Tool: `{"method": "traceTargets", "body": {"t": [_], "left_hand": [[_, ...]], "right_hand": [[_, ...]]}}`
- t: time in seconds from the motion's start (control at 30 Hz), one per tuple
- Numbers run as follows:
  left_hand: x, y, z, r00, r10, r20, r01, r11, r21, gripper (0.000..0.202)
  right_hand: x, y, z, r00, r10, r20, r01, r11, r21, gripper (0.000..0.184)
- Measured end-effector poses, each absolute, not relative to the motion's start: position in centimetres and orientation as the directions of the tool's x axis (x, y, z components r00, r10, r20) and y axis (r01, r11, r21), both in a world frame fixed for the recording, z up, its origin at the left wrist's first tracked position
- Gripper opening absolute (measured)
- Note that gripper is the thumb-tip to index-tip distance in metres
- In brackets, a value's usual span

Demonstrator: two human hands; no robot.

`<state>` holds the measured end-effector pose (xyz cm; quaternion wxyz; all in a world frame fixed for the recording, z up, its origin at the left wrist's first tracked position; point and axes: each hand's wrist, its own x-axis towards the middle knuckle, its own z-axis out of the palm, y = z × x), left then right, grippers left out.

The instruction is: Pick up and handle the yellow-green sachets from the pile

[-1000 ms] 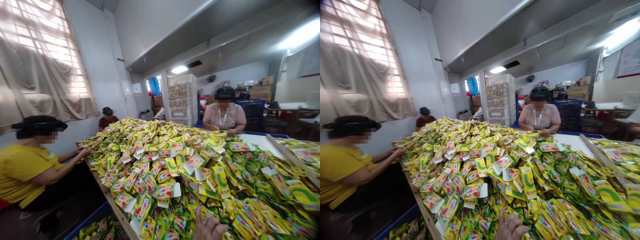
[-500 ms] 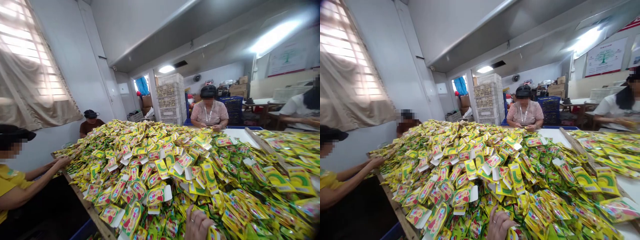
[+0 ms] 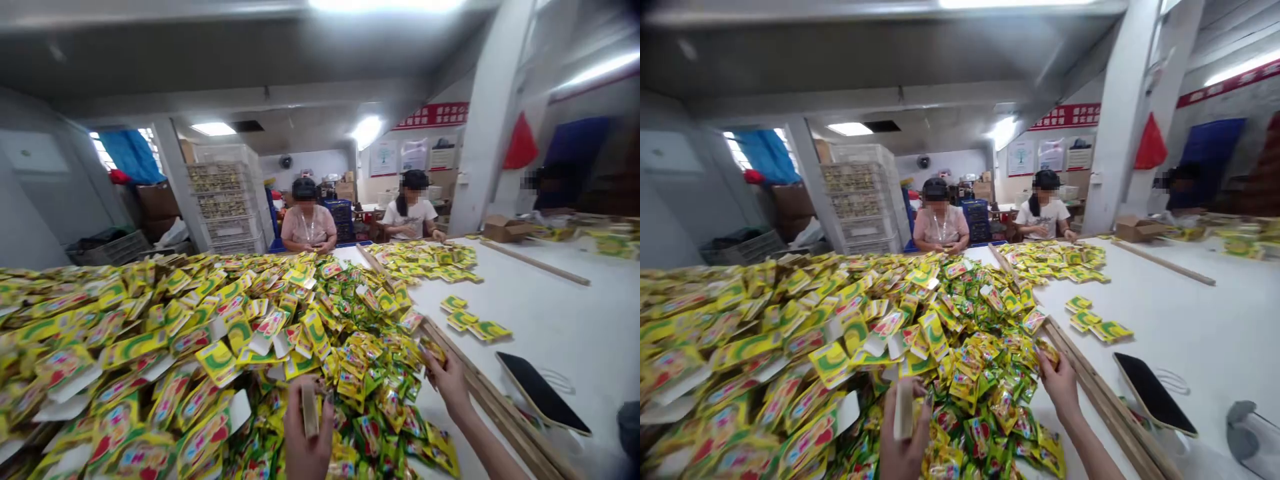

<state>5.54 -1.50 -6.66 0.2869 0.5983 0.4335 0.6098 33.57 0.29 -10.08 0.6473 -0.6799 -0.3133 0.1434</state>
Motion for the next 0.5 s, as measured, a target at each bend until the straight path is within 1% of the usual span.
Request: {"method": "traceTargets", "body": {"t": [0.03,0.07,0.1,0.13,0.17,0.23,0.27,0.33,0.4,0.43,0.5], "left_hand": [[5.6,-2.1,-5.7,-0.077,0.945,0.319,0.046,-0.317,0.947,0.035],[5.6,-2.6,-5.0,-0.014,0.981,0.194,-0.058,-0.195,0.979,0.039],[5.4,-3.1,-4.3,0.047,0.992,0.116,-0.13,-0.109,0.985,0.041],[5.3,-3.6,-3.9,0.109,0.991,0.076,-0.169,-0.056,0.984,0.039],[5.1,-4.0,-3.5,0.165,0.984,0.061,-0.188,-0.029,0.982,0.036],[4.8,-5.1,-3.2,0.25,0.968,0.031,-0.2,0.02,0.98,0.03],[4.7,-5.6,-3.3,0.276,0.961,0.008,-0.203,0.05,0.978,0.028],[4.6,-6.7,-3.6,0.312,0.949,-0.039,-0.202,0.106,0.974,0.026],[4.5,-7.9,-4.3,0.347,0.936,-0.061,-0.175,0.129,0.976,0.024],[4.4,-8.5,-4.8,0.366,0.928,-0.063,-0.151,0.127,0.98,0.025],[4.1,-9.5,-6.0,0.415,0.907,-0.067,-0.091,0.115,0.989,0.034]], "right_hand": [[32.0,-0.1,-8.7,0.695,0.686,0.217,0.223,0.081,-0.971,0.046],[30.2,-0.5,-7.1,0.608,0.763,0.221,0.202,0.121,-0.972,0.044],[28.4,-1.1,-5.5,0.45,0.861,0.238,0.122,0.204,-0.971,0.04],[26.5,-1.7,-3.8,0.306,0.917,0.256,0.044,0.255,-0.966,0.038],[24.9,-2.3,-2.3,0.185,0.947,0.262,-0.02,0.271,-0.962,0.037],[22.1,-3.6,0.1,-0.022,0.968,0.25,-0.102,0.246,-0.964,0.033],[21.2,-4.2,1.0,-0.113,0.961,0.254,-0.109,0.242,-0.964,0.03],[20.0,-5.5,1.8,-0.286,0.917,0.277,-0.036,0.279,-0.96,0.019],[19.8,-6.8,1.6,-0.425,0.858,0.287,0.128,0.371,-0.92,0.01],[19.8,-7.5,1.2,-0.472,0.837,0.278,0.218,0.416,-0.883,0.009],[20.1,-8.7,-0.2,-0.525,0.82,0.228,0.377,0.464,-0.801,0.015]]}}
